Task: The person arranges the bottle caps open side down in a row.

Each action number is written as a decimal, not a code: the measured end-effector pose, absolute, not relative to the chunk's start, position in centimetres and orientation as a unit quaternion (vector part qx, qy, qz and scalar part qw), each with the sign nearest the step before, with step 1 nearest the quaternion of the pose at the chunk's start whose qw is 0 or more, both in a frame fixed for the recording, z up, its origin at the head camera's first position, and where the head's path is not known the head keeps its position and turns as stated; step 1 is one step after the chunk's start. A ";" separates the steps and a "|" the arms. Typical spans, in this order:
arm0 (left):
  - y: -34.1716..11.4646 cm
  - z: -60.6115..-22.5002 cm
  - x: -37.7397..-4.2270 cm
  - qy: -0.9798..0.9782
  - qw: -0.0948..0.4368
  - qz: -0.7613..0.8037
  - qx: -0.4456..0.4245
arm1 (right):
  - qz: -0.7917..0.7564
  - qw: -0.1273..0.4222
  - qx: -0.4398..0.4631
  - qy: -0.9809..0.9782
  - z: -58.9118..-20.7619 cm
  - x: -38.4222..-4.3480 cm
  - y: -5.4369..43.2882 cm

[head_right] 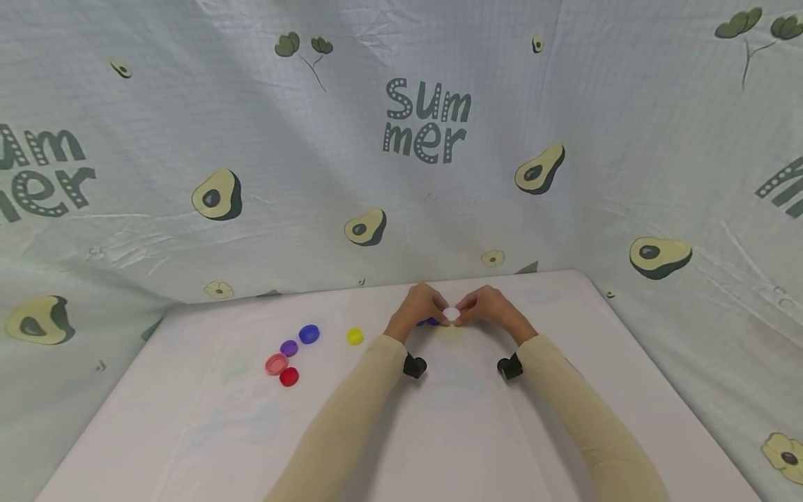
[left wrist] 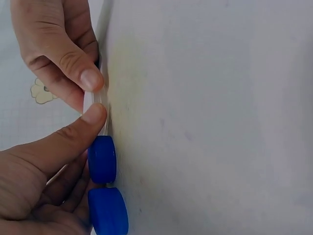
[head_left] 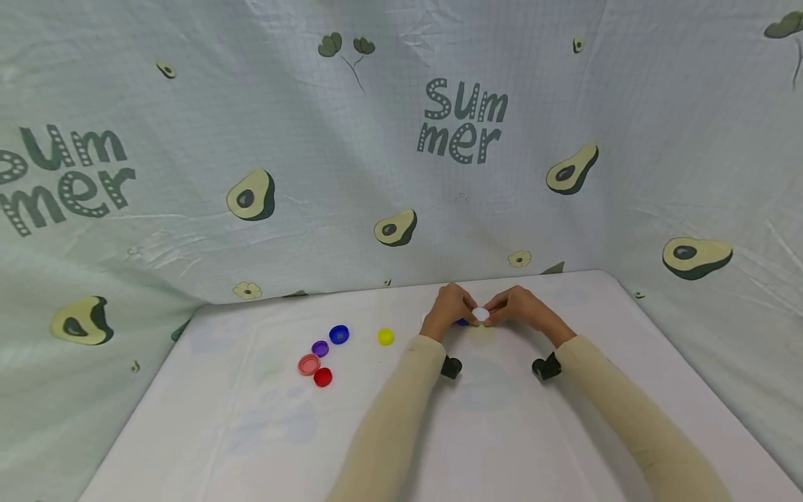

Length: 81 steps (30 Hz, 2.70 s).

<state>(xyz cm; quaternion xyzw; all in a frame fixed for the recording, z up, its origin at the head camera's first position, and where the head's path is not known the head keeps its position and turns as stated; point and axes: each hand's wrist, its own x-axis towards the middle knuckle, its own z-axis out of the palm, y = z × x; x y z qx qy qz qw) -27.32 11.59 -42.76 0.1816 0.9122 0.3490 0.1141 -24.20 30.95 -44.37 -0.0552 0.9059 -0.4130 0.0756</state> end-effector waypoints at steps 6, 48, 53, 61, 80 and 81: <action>11.5 -42.9 -27.8 0.914 0.126 0.340 0.183 | -0.425 0.084 -0.060 0.899 -44.1 -24.5 31.0; -5.2 -39.4 -25.4 0.891 0.069 0.368 0.256 | -0.293 -0.049 -0.088 0.951 -41.2 -21.6 28.0; -7.2 -39.6 -24.0 0.892 0.064 0.360 0.266 | -0.315 -0.056 -0.103 0.942 -40.9 -21.0 26.7; -9.5 -41.1 -22.1 0.879 0.059 0.393 0.262 | -0.369 -0.016 -0.187 0.910 -41.8 -20.0 21.4; -9.0 -42.7 -21.3 0.875 0.070 0.435 0.200 | -0.385 0.047 -0.132 0.912 -43.9 -21.8 10.9; -8.8 -42.5 -21.5 0.877 0.072 0.431 0.200 | -0.388 0.045 -0.126 0.912 -44.0 -22.0 10.8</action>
